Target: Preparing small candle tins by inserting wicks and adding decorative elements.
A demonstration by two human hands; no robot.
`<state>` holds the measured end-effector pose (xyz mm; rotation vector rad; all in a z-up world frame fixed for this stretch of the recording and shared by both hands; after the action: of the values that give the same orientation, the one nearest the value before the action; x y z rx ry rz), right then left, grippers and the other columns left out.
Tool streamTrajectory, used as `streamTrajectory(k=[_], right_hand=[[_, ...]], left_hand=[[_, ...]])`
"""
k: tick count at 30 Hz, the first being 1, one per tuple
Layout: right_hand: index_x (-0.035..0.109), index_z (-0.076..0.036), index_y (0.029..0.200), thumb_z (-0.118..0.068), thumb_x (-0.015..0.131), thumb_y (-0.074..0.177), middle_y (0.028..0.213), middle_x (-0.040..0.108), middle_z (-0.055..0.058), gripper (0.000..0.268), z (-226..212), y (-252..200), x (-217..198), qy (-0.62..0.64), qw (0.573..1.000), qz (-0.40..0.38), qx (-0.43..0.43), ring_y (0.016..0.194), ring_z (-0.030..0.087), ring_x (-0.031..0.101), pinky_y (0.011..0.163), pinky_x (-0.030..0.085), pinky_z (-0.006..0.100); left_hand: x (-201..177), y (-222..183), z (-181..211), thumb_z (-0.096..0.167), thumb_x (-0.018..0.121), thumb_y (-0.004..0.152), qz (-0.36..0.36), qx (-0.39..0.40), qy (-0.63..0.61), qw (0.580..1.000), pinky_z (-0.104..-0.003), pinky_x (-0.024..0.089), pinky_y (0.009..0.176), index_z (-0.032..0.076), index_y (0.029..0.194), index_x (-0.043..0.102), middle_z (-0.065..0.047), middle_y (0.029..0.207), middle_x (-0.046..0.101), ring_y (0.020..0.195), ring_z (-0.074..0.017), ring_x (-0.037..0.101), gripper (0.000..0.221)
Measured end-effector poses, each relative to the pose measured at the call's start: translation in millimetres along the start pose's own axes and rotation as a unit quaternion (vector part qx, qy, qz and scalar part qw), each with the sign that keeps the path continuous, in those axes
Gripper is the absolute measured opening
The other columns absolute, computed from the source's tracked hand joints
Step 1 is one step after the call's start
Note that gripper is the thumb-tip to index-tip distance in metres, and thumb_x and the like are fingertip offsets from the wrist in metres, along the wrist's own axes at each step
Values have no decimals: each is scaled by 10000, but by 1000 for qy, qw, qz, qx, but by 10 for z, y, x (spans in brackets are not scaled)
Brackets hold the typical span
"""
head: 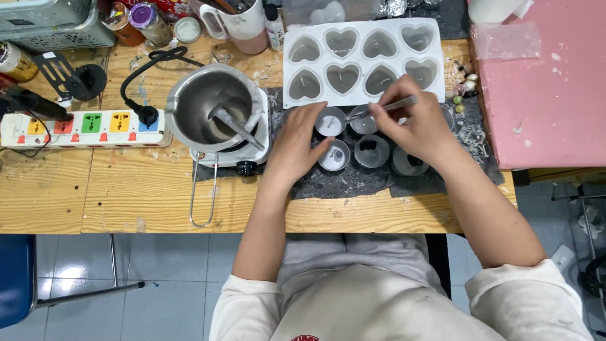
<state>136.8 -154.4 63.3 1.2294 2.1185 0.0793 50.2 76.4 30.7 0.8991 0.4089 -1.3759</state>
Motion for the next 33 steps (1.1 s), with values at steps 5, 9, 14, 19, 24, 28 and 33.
streamTrajectory(k=[5, 9, 14, 19, 24, 28, 33], right_hand=[[529, -6, 1026, -156, 716, 1015, 874, 729, 113, 240, -81, 218, 190, -63, 993, -101, -22, 796, 191, 755, 639, 574, 305], [544, 5, 1021, -174, 716, 996, 864, 736, 150, 250, -107, 306, 292, -111, 983, -145, -8, 742, 251, 746, 611, 553, 361], [553, 9, 1027, -169, 717, 986, 888, 730, 152, 245, -171, 312, 292, -123, 981, -153, 2, 753, 248, 746, 615, 563, 356], [552, 8, 1050, -160, 700, 994, 886, 742, 128, 230, -175, 303, 251, -90, 986, -138, 8, 812, 214, 762, 655, 589, 330], [538, 6, 1063, -150, 692, 1006, 859, 740, 133, 226, -160, 315, 277, -102, 983, -150, 9, 761, 231, 745, 645, 556, 346], [519, 0, 1057, -146, 682, 1007, 842, 734, 133, 224, -132, 309, 291, -112, 981, -159, 10, 712, 247, 724, 615, 527, 364], [509, -11, 1050, -167, 681, 1004, 854, 724, 135, 237, -135, 309, 304, -122, 980, -158, 7, 713, 249, 718, 612, 524, 364]], left_hand=[[104, -9, -61, 263, 813, 865, -22, 4, 21, 1000, -484, 413, 1131, 32, 1467, 457, -191, 1445, 535, 1386, -368, 471, 736], [164, -45, -118, 293, 815, 881, -3, 23, 41, 999, -508, 365, 1155, 33, 1465, 455, -206, 1456, 512, 1407, -406, 424, 733], [141, -64, -111, 272, 798, 884, -9, 16, 26, 999, -501, 343, 1206, 34, 1476, 446, -189, 1461, 517, 1422, -390, 443, 728], [155, -66, -106, 263, 795, 876, -6, 15, 27, 1000, -509, 325, 1203, 36, 1477, 441, -200, 1466, 506, 1418, -407, 424, 734], [197, -77, -143, 281, 783, 897, -7, 20, 35, 999, -514, 311, 1231, 40, 1486, 431, -187, 1484, 498, 1441, -387, 420, 727], [185, -52, -120, 302, 781, 884, -33, -13, 40, 999, -514, 308, 1195, 46, 1481, 426, -199, 1489, 477, 1446, -398, 380, 740], [188, -55, -126, 307, 767, 906, -30, -7, 45, 999, -505, 313, 1215, 40, 1499, 412, -204, 1497, 477, 1460, -382, 383, 741]])
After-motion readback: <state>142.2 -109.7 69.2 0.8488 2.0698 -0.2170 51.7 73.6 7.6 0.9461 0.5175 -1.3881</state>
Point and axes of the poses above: each hand's wrist, its own y-axis towards the middle knuckle, its own x-axis out of the palm, z = x × y, the point moved 2 cm from there along y, towards the middle knuckle
